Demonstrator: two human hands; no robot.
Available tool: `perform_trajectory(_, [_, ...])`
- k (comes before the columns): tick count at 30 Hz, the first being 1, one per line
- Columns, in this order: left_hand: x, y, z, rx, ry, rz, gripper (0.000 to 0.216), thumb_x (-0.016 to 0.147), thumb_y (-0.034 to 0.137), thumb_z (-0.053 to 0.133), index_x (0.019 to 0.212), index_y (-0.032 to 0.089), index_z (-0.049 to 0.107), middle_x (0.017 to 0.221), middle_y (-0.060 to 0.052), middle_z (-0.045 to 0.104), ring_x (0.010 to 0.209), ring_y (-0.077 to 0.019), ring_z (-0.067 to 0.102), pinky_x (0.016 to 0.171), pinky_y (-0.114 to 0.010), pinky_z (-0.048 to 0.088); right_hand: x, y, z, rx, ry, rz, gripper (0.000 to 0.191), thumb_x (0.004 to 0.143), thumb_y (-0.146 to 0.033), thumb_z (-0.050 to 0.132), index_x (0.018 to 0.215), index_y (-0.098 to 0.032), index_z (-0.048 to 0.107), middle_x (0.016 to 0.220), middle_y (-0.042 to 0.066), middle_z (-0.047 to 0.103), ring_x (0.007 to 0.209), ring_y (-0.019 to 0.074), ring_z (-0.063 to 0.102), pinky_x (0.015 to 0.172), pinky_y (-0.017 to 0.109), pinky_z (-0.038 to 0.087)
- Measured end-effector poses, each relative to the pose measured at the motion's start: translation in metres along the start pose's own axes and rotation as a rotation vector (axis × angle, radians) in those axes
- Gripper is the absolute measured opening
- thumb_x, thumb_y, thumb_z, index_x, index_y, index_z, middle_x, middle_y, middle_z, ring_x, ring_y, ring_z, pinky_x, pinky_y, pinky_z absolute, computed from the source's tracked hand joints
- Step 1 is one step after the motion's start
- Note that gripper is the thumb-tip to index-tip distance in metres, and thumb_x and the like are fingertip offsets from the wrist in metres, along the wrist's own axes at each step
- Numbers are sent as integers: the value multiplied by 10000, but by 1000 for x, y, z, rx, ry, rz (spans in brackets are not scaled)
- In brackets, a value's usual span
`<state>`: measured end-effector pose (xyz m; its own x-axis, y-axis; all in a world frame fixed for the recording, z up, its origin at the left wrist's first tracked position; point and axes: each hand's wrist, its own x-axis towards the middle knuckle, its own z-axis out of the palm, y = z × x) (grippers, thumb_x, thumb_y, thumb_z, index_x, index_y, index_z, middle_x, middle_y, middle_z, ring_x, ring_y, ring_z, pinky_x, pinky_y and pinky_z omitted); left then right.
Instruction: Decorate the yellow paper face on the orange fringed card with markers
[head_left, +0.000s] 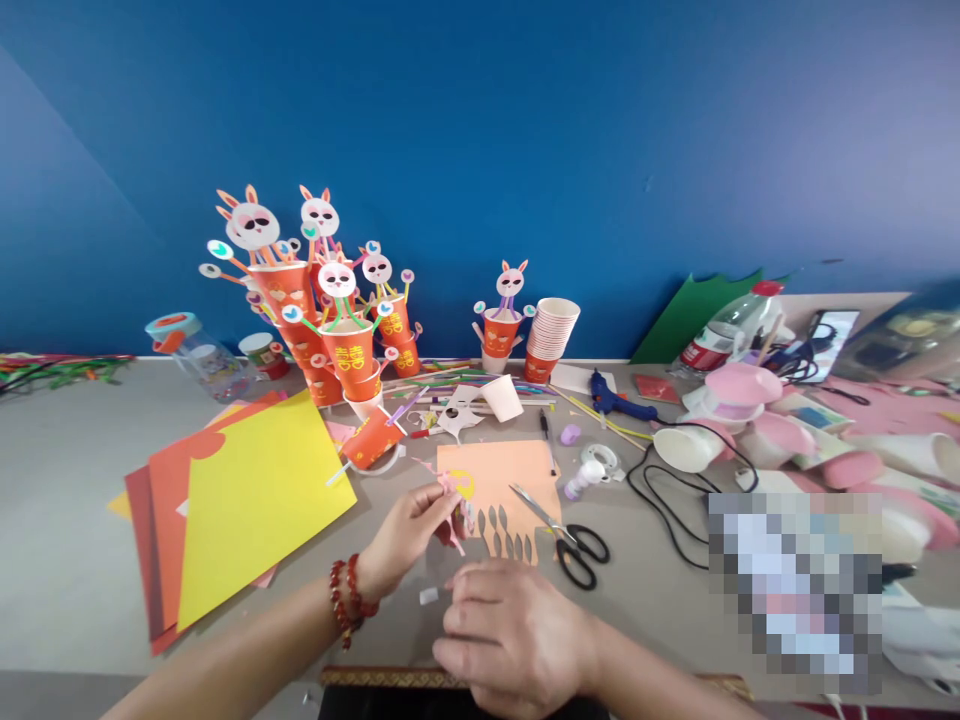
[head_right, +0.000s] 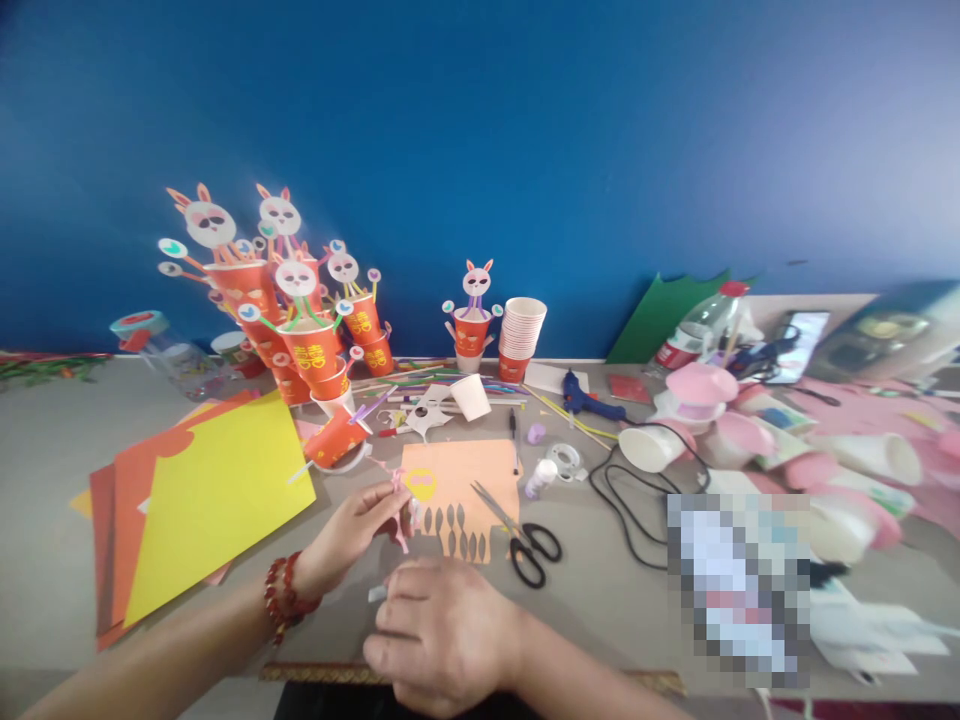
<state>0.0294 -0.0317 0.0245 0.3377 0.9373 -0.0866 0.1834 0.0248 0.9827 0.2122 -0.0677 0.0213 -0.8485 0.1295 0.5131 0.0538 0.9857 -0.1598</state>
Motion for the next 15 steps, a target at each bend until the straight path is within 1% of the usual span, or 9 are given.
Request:
perform_trajectory(2, [12,2,-3,159,-4,80,470,1010,519,413,757,167,596,676,-33,669,575,-148,614,565,-246,489,1,-1,-1,6,31,15,169,926,-277,476,964,-197,619,754,26,644,710,181,554,869,344,517])
perform_trajectory(5, [39,8,-6,295,19,179,343,967,415,536,731,174,598,686,-15,656,629,-140,581,600,-233,438,1,-1,-8,4,47,57,192,940,-242,447,992,-187,624,779,38,671,736,181,569,853,341,526])
perform_trajectory(7, [61,14,-6,379,25,229,232,919,320,598,738,176,619,714,-11,658,674,-145,559,644,-239,415,-1,2,-21,-37,59,93,218,948,-216,442,1038,-172,636,798,49,690,766,186,591,835,341,532])
perform_trajectory(9, [83,18,-5,443,-4,254,200,895,259,598,714,177,624,698,-10,656,666,-150,550,647,-247,395,-5,9,-42,-125,96,172,243,966,-205,448,1097,-165,648,856,72,724,813,199,626,827,357,535])
perform_trajectory(10, [93,19,-4,467,-28,260,188,885,236,593,710,177,628,699,-11,663,661,-153,556,647,-250,390,-8,15,-55,-179,113,238,248,970,-198,463,1123,-162,655,919,86,744,852,213,646,835,369,533])
perform_trajectory(11, [102,20,-3,487,-50,264,172,870,215,596,706,177,631,700,-12,669,659,-156,563,649,-254,386,-12,22,-69,-225,132,337,238,973,-192,482,1120,-172,668,975,92,756,879,217,663,846,368,530])
perform_trajectory(13, [116,20,-1,515,-81,263,141,833,182,609,693,177,631,700,-17,672,669,-167,579,659,-261,386,-20,40,-99,-267,131,602,234,986,-231,500,1106,-193,697,1059,104,755,962,230,685,839,338,526])
perform_trajectory(15, [125,20,1,528,-92,253,134,805,165,616,672,179,623,691,-23,663,689,-181,589,673,-269,391,-27,64,-125,-276,0,870,260,996,-257,486,1104,-213,717,1119,86,751,946,219,704,772,292,517])
